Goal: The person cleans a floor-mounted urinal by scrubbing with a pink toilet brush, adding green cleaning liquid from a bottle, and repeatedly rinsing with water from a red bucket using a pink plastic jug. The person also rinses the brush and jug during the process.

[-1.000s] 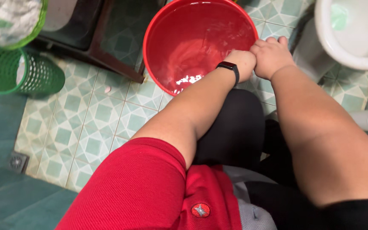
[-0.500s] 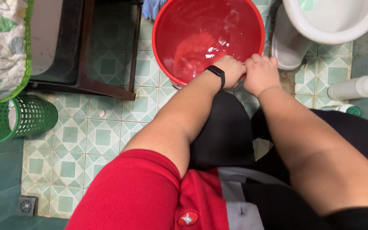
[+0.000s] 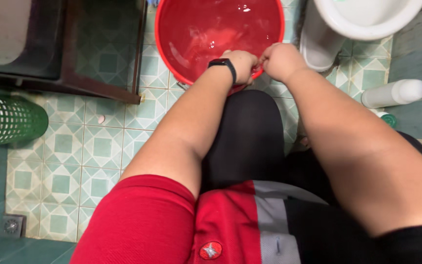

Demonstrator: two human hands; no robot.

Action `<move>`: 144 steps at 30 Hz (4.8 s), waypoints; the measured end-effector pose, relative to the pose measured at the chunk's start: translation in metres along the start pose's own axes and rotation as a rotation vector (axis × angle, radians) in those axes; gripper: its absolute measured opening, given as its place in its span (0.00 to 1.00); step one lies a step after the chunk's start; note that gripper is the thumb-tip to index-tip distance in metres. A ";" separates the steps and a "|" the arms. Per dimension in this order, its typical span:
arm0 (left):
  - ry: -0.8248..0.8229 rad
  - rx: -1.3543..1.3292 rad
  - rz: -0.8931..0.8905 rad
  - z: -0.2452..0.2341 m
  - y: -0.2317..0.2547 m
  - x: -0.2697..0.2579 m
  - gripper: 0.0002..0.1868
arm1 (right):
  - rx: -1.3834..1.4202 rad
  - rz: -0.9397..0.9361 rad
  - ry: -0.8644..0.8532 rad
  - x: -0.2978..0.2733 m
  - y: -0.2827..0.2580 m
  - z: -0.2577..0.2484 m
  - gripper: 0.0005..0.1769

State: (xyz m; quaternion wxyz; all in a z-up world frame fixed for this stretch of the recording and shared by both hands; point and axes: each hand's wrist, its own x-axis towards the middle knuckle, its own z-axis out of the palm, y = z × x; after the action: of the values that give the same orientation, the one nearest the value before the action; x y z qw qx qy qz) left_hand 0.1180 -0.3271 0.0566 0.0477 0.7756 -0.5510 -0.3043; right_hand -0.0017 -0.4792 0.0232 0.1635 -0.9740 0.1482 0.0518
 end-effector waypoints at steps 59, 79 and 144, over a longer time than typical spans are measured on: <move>-0.622 0.263 -0.545 -0.009 -0.108 0.070 0.17 | 0.535 -0.071 0.281 0.012 0.052 -0.015 0.13; 0.114 -1.451 -0.915 0.020 -0.147 -0.035 0.02 | -0.518 0.890 -0.464 -0.381 0.317 -0.035 0.20; -0.209 -1.119 0.007 -0.009 0.386 0.102 0.10 | 0.312 1.042 0.501 -0.330 0.231 -0.102 0.25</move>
State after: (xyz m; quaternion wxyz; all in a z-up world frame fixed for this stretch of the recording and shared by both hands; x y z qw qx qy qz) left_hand -0.1745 -0.5692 0.1789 0.3973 0.5963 -0.3102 -0.6249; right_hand -0.3811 -0.6323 0.0990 0.2178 -0.7202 0.6461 -0.1285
